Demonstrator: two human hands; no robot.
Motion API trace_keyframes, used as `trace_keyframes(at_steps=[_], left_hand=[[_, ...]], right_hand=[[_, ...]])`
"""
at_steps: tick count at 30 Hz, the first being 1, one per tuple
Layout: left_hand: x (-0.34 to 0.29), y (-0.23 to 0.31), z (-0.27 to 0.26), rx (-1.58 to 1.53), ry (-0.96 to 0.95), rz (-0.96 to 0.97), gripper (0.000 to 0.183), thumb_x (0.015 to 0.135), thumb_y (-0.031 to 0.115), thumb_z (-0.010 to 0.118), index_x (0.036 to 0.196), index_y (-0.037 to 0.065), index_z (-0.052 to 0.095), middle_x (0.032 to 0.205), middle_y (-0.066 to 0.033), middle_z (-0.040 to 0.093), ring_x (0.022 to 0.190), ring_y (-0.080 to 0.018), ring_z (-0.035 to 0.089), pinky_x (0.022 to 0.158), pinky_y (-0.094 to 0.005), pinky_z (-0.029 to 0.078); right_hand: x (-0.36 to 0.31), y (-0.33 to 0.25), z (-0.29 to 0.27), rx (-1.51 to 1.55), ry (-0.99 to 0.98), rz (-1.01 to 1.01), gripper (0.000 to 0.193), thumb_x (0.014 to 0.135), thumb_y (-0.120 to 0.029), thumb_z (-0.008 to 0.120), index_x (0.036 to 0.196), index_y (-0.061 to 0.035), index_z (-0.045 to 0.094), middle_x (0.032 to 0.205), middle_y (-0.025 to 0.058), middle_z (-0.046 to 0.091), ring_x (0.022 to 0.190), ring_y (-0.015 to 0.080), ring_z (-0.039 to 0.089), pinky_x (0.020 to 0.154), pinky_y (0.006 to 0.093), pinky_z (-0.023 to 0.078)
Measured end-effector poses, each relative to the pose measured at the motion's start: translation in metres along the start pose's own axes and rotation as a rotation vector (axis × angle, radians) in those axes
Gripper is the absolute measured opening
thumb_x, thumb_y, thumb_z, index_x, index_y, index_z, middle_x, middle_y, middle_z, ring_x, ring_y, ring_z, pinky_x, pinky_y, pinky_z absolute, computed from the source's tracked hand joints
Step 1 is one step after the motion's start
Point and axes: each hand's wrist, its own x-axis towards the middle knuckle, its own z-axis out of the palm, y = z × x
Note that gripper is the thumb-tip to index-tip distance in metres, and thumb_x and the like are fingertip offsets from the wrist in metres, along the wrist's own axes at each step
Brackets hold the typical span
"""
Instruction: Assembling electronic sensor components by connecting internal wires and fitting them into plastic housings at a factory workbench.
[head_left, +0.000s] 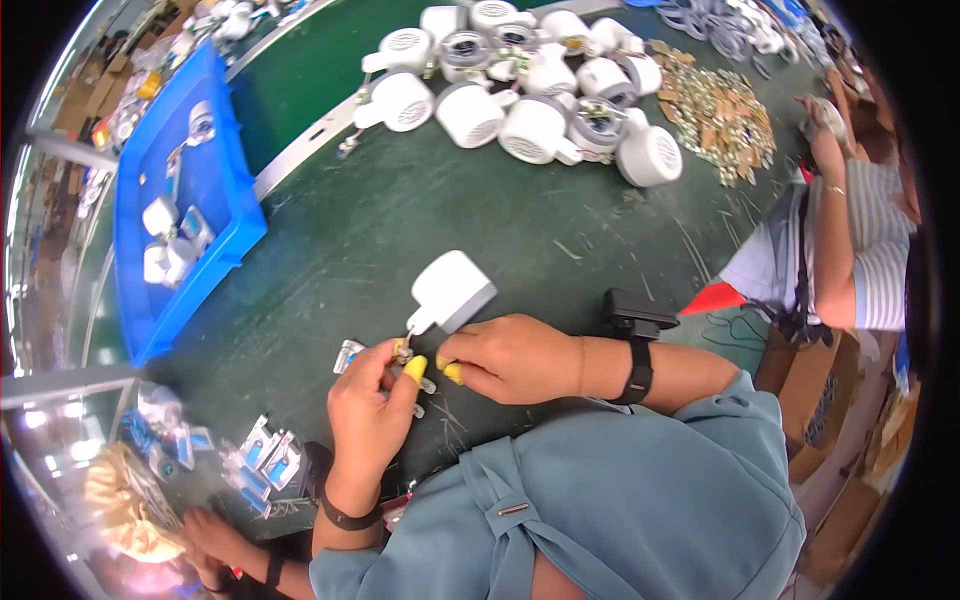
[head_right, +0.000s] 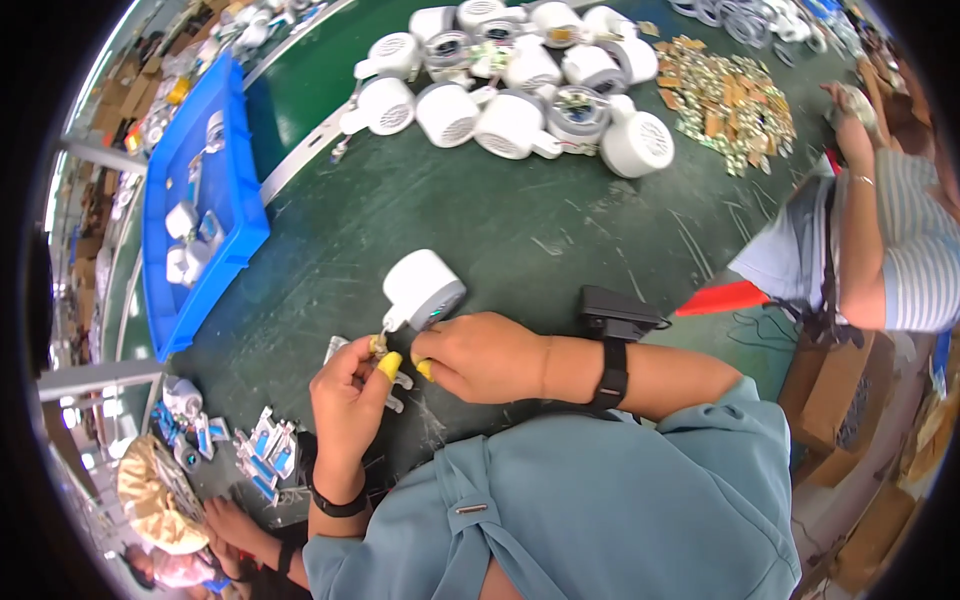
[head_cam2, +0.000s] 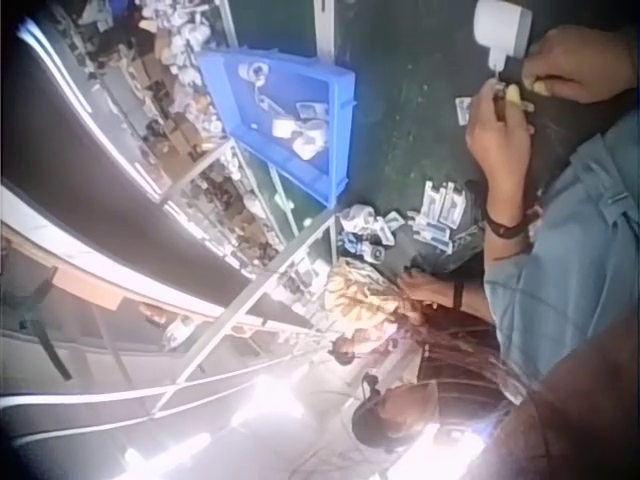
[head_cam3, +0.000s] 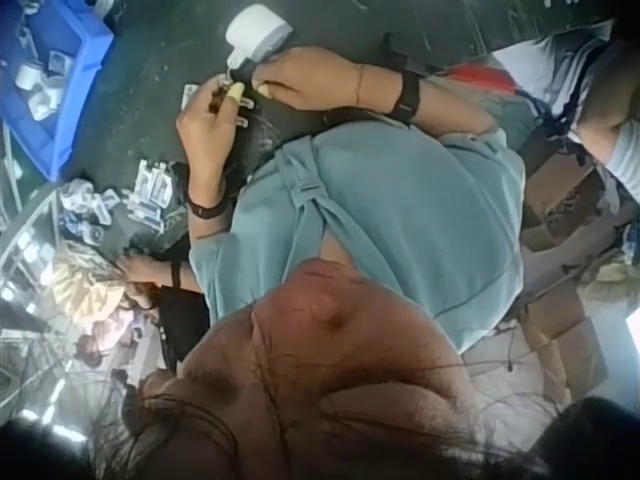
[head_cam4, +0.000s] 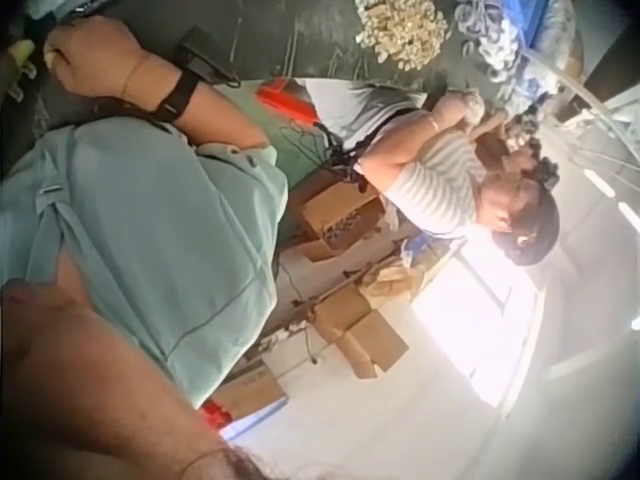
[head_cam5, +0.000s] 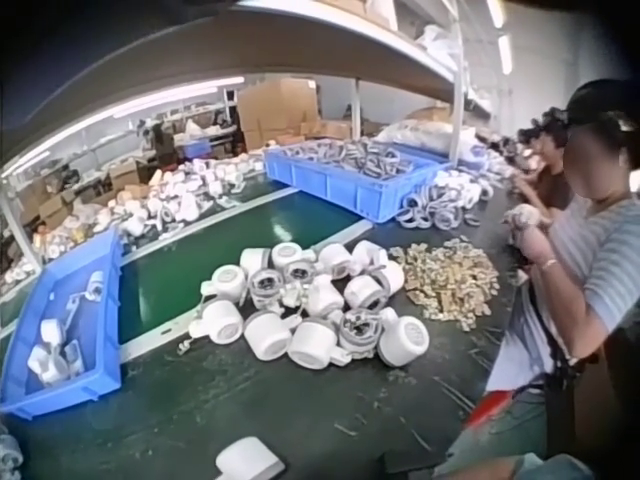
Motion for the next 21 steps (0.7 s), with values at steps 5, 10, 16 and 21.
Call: trace_keyframes(at_steps=[5,10,16,21], left_hand=[[0.003,-0.002,-0.014,0.034,-0.068,0.069,0.027,0.08,0.011,0.069,0.105,0.006,0.065,0.086,-0.0094,0.065,0.06,-0.0218,0.059,0.057,-0.0333,0.048],[0.001,0.008,-0.039,-0.203,-0.019,0.021,0.025,0.079,-0.002,0.066,0.104,0.001,0.067,0.082,-0.0025,0.061,0.062,-0.0055,0.054,0.054,-0.0224,0.042],[-0.028,0.0,-0.127,-0.036,0.286,-0.134,0.027,0.08,-0.002,0.06,0.106,-0.004,0.065,0.08,-0.0038,0.066,0.067,-0.006,0.057,0.059,-0.0214,0.045],[-0.055,-0.07,-0.218,0.375,0.578,-0.272,0.026,0.084,0.004,0.062,0.109,-0.003,0.066,0.078,-0.0026,0.065,0.069,-0.0057,0.058,0.063,-0.0206,0.046]], right_hand=[[0.005,-0.011,-0.012,0.063,-0.052,0.032,0.019,0.083,-0.01,0.062,0.102,-0.0061,0.064,0.081,0.0128,0.064,0.071,0.0314,0.064,0.062,0.0403,0.05],[0.007,-0.023,-0.021,0.104,-0.14,0.109,0.016,0.083,-0.007,0.064,0.099,-0.0046,0.065,0.079,0.0112,0.062,0.065,0.026,0.061,0.06,0.0361,0.047],[0.002,-0.013,-0.015,0.169,-0.083,0.078,0.016,0.083,-0.001,0.064,0.099,-0.0012,0.065,0.075,0.0082,0.058,0.056,0.0153,0.053,0.052,0.0281,0.042],[0.002,-0.011,-0.013,0.154,-0.083,0.087,0.015,0.085,-0.001,0.063,0.1,-0.0013,0.065,0.077,0.0079,0.06,0.057,0.0149,0.055,0.054,0.0268,0.044]])
